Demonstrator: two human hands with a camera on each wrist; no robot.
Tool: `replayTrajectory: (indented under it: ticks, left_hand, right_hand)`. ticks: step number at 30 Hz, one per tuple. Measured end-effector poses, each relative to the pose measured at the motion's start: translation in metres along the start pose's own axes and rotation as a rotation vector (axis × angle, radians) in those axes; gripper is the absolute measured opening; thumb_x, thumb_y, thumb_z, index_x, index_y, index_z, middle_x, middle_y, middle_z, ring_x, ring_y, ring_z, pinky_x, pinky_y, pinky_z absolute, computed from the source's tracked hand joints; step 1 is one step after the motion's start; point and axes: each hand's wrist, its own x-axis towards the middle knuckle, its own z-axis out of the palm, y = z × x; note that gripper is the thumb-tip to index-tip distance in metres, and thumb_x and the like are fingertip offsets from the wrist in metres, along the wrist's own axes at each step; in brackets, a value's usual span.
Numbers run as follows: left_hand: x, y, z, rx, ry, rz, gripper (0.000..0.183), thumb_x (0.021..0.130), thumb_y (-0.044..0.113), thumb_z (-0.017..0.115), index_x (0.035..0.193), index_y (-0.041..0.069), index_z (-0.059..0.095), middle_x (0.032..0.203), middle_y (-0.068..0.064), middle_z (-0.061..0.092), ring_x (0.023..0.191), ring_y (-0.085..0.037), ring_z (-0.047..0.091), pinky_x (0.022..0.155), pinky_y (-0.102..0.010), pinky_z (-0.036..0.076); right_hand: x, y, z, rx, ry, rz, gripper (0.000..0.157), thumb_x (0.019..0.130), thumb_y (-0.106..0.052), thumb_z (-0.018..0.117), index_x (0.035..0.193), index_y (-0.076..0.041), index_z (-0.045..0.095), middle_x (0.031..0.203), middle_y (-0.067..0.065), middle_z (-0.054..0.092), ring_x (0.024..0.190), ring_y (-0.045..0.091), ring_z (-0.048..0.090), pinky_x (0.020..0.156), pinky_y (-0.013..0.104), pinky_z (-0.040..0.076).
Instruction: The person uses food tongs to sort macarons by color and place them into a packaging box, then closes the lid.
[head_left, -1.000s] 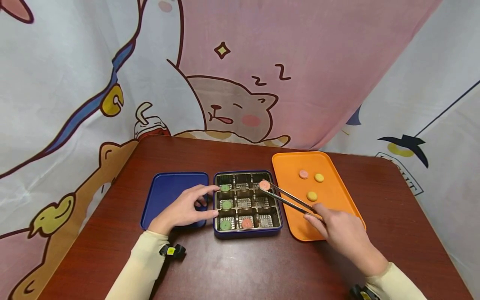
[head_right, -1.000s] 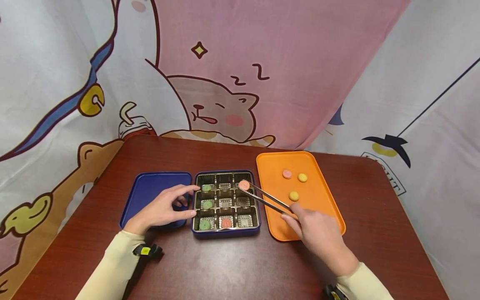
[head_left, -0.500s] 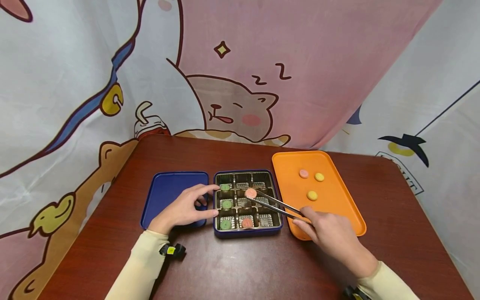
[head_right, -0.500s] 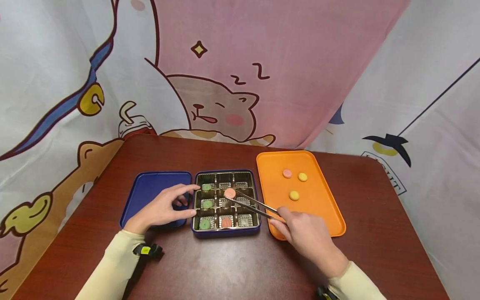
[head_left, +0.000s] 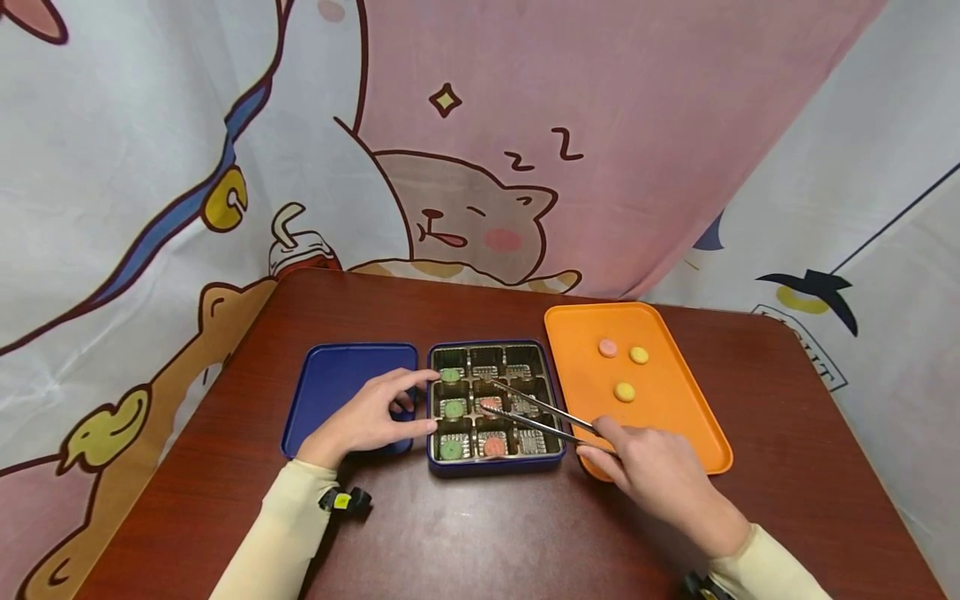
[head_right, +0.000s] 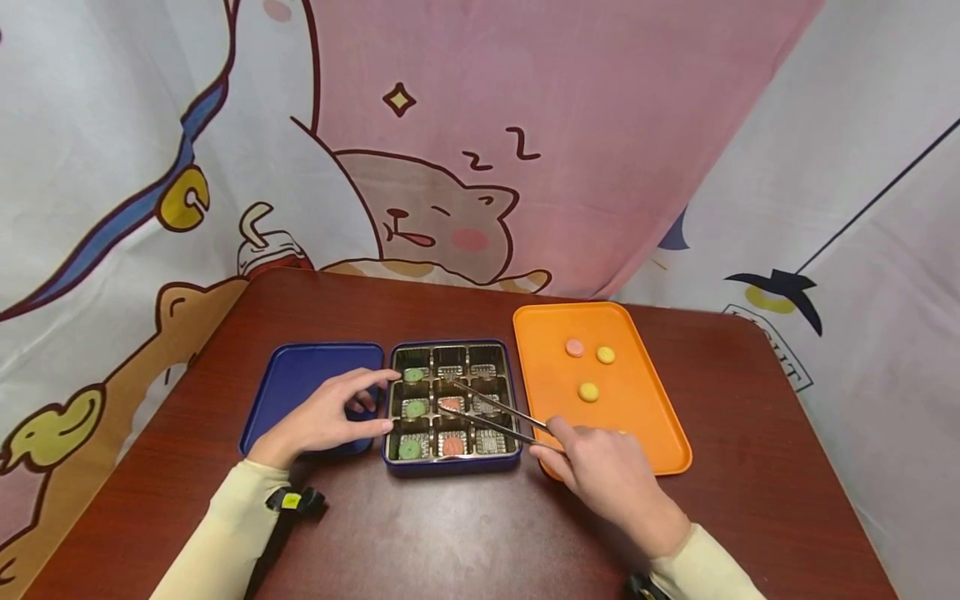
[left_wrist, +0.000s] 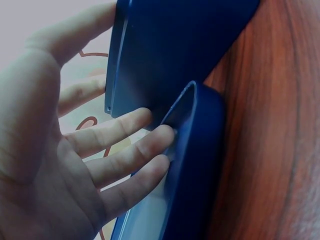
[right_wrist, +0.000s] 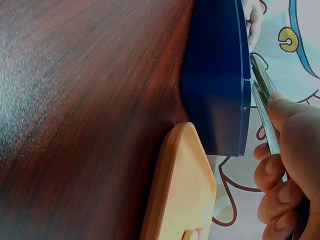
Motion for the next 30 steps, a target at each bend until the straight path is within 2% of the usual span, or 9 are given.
replayTrajectory:
  ticks: [8, 18, 30]
  left_hand:
    - [-0.0006, -0.0004, 0.0009, 0.003, 0.0, -0.006, 0.073, 0.09, 0.048, 0.083, 0.153, 0.024, 0.056, 0.13, 0.001, 0.062, 0.098, -0.016, 0.069, 0.088, -0.04, 0.057]
    - [-0.0002, -0.0005, 0.0009, 0.002, 0.002, 0.002, 0.073, 0.09, 0.048, 0.083, 0.153, 0.024, 0.056, 0.129, 0.001, 0.062, 0.098, -0.016, 0.069, 0.088, -0.04, 0.057]
    - [-0.0003, -0.0003, 0.0008, -0.002, -0.003, -0.005, 0.073, 0.09, 0.049, 0.083, 0.153, 0.024, 0.056, 0.13, 0.0, 0.062, 0.098, -0.018, 0.069, 0.089, -0.042, 0.057]
  right_hand:
    - [-0.0006, -0.0007, -0.0015, 0.007, -0.016, 0.014, 0.032, 0.095, -0.046, 0.076, 0.086, -0.023, 0.055, 0.056, -0.02, 0.027, 0.047, 0.003, 0.03, 0.044, 0.025, 0.025]
    - [-0.0021, -0.0002, -0.0021, 0.015, 0.023, 0.005, 0.033, 0.094, -0.044, 0.078, 0.085, -0.022, 0.054, 0.057, -0.021, 0.024, 0.047, 0.002, 0.027, 0.044, 0.024, 0.024]
    - [-0.0057, 0.0053, -0.0044, 0.011, 0.05, 0.0, 0.028, 0.093, -0.042, 0.079, 0.098, -0.02, 0.063, 0.059, -0.022, 0.029, 0.048, 0.002, 0.03, 0.044, 0.024, 0.025]
